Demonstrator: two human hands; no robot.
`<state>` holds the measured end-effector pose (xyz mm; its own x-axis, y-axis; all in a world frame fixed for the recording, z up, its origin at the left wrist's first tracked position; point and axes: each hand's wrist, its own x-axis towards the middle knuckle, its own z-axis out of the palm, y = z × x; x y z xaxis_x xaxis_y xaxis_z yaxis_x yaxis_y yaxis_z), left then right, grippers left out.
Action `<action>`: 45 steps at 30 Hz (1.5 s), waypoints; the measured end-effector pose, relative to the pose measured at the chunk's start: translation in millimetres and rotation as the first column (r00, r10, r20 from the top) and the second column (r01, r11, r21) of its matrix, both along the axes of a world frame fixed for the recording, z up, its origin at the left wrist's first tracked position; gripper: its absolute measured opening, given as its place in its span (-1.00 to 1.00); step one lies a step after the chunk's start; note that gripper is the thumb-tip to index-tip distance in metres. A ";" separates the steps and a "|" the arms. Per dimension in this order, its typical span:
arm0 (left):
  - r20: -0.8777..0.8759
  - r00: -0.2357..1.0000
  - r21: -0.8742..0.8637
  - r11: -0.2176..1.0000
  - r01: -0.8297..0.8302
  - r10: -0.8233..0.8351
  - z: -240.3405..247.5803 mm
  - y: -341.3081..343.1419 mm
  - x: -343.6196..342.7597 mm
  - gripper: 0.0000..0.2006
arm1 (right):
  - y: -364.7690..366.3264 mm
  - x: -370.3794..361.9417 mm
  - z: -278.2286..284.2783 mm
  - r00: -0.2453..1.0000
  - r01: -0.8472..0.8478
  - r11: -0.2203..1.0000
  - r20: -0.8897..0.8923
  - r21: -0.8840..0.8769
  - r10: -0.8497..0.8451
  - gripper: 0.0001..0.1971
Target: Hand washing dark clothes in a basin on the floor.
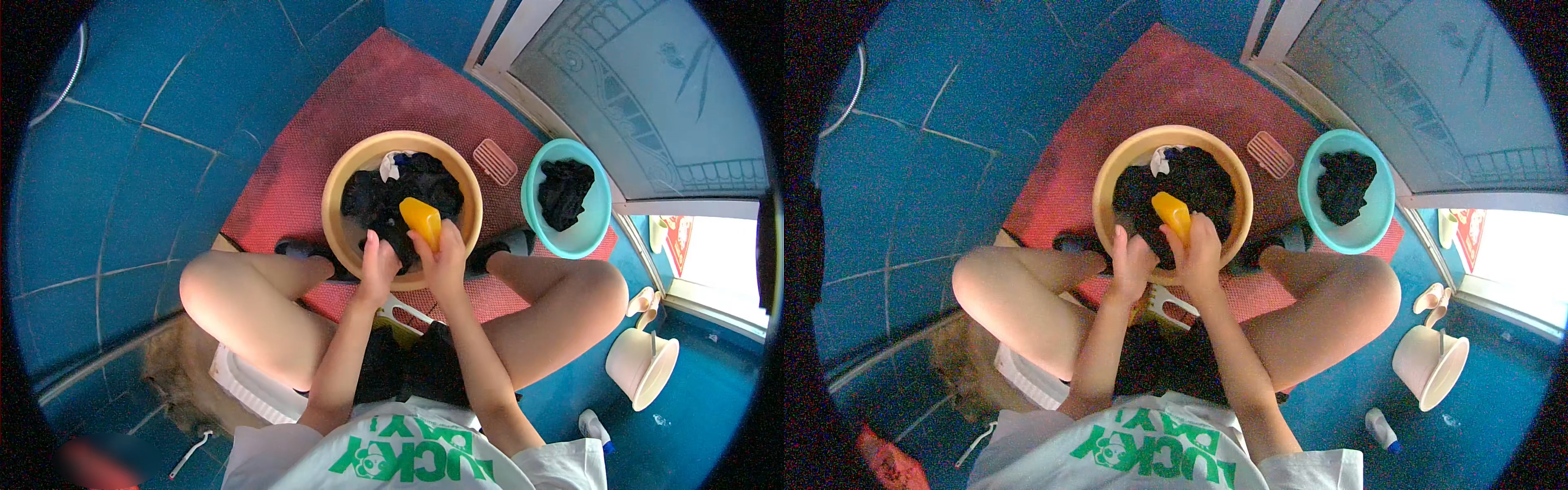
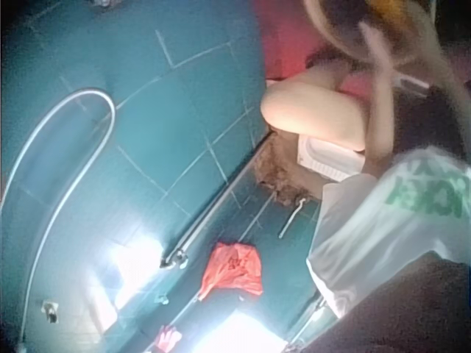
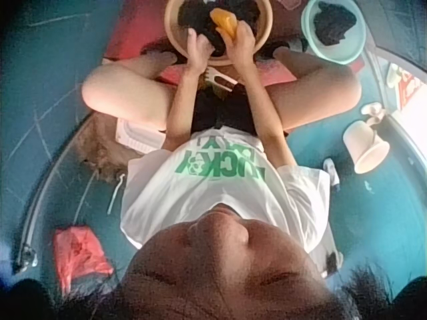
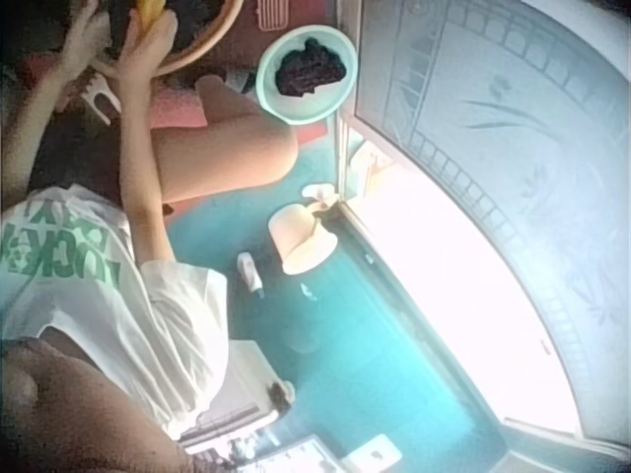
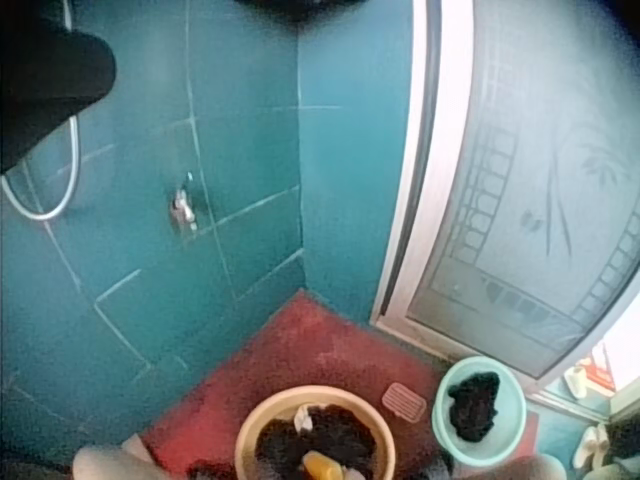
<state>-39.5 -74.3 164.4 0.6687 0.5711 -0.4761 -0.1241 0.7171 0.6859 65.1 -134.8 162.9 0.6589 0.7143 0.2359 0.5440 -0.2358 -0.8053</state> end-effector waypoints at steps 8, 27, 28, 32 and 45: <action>0.312 0.942 -0.234 0.971 -0.052 0.126 14.7 10.6 8.9 -0.19 | -2.6 4.9 -2.1 0.905 0.147 0.966 -0.422 0.211 -0.046 -0.80; 0.232 0.921 -0.393 0.896 -0.206 0.314 31.1 23.3 3.4 -0.18 | -9.3 -12.3 -4.8 0.988 -0.136 0.989 -0.082 -0.054 0.131 -0.70; 0.229 0.921 -0.391 0.897 -0.208 0.314 31.4 19.6 5.4 -0.18 | -6.9 -16.0 -1.9 0.989 -0.133 0.991 -0.073 -0.019 0.131 -0.71; -0.071 0.993 -0.260 0.959 -0.110 0.095 13.1 -3.0 9.7 -0.22 | 5.6 -3.8 15.3 0.998 -0.067 0.998 -0.002 -0.003 0.067 -0.71; 0.245 0.846 -0.336 0.860 -0.385 0.474 -6.2 25.8 -6.7 -0.63 | -8.3 -1.0 11.5 0.019 0.151 0.963 -0.974 0.225 0.225 -0.60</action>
<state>-46.2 -48.4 158.1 0.5218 0.7180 -0.4606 -0.6347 0.6875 0.3528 64.1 -143.1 174.5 0.3541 0.7998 -0.4847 -0.8209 0.0176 -0.5708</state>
